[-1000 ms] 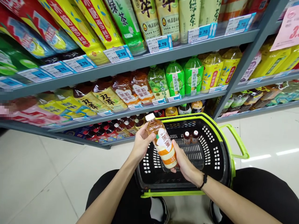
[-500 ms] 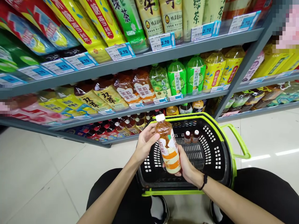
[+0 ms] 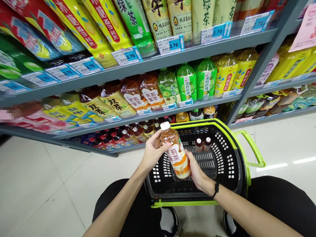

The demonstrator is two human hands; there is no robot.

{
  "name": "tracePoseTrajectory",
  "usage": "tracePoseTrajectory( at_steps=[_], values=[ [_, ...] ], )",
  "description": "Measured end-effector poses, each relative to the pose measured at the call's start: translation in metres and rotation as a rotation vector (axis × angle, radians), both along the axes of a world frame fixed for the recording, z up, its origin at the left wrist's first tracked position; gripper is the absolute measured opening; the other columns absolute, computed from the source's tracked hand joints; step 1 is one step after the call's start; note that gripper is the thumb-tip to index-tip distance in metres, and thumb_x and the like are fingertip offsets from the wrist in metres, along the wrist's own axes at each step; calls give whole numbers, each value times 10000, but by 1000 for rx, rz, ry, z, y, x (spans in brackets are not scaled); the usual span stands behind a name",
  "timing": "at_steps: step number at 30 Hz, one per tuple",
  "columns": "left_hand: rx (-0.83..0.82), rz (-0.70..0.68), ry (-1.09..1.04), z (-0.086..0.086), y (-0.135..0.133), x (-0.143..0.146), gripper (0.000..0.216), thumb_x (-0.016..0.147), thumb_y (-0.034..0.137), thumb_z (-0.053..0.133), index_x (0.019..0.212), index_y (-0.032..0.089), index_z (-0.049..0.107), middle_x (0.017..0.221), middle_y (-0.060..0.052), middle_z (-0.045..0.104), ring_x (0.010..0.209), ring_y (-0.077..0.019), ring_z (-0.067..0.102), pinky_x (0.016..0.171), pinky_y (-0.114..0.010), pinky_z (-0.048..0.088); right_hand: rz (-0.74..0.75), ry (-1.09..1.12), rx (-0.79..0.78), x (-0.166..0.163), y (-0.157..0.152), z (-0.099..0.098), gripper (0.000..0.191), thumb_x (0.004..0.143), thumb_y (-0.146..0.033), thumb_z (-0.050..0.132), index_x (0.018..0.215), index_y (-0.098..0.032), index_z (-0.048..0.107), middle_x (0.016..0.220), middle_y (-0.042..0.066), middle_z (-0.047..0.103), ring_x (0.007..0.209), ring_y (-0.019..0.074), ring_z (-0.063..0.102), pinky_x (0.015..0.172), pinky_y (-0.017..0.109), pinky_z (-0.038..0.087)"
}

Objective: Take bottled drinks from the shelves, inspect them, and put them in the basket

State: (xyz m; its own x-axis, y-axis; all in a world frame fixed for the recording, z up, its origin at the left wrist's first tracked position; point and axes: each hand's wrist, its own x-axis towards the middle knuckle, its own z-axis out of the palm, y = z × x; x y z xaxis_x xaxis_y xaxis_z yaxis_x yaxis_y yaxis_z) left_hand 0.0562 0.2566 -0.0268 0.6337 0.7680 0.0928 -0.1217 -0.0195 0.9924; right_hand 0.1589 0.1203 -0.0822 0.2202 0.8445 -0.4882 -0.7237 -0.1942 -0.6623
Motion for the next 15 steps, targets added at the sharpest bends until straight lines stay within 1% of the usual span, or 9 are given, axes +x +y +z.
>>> tracePoseTrajectory(
  at_steps=[2, 5, 9, 12, 15],
  values=[
    [4, -52, -10, 1, -3, 0, 573, 724, 373, 901, 1218, 190, 675, 1274, -107, 697, 1162, -266, 667, 1022, -369, 524, 26, 5, 2, -2, -2, 0, 441, 898, -620, 571, 1001, -218, 719, 878, 35, 791, 737, 219, 711, 736, 363, 556],
    [-3, -124, -55, 3, -6, -1, 564, 768, 399, 868, 1253, 217, 646, 1260, -91, 709, 1151, -257, 675, 1021, -367, 527, 84, 26, 6, -3, -6, 2, 488, 935, -603, 466, 880, -188, 717, 756, 55, 769, 610, 195, 686, 638, 326, 541],
    [-7, -203, -100, 6, -7, 0, 472, 870, 426, 770, 1284, 241, 637, 1339, -94, 692, 1193, -255, 676, 1023, -370, 538, 103, 20, 0, -3, -9, 2, 566, 977, -565, 329, 829, -168, 705, 686, 87, 751, 589, 201, 692, 577, 302, 520],
    [-26, -195, -89, 7, -8, 1, 473, 867, 404, 780, 1283, 229, 640, 1326, -107, 706, 1164, -249, 696, 1007, -367, 552, 109, -1, -15, -3, -9, 2, 561, 975, -588, 340, 843, -176, 697, 662, 94, 747, 607, 215, 698, 520, 280, 485],
    [-42, -127, -87, 8, -7, 2, 507, 827, 418, 817, 1260, 211, 652, 1297, -122, 720, 1100, -252, 722, 961, -370, 572, 159, 22, -14, -2, -6, 8, 544, 965, -609, 369, 868, -184, 696, 695, 90, 755, 547, 194, 650, 411, 244, 384]
  ],
)
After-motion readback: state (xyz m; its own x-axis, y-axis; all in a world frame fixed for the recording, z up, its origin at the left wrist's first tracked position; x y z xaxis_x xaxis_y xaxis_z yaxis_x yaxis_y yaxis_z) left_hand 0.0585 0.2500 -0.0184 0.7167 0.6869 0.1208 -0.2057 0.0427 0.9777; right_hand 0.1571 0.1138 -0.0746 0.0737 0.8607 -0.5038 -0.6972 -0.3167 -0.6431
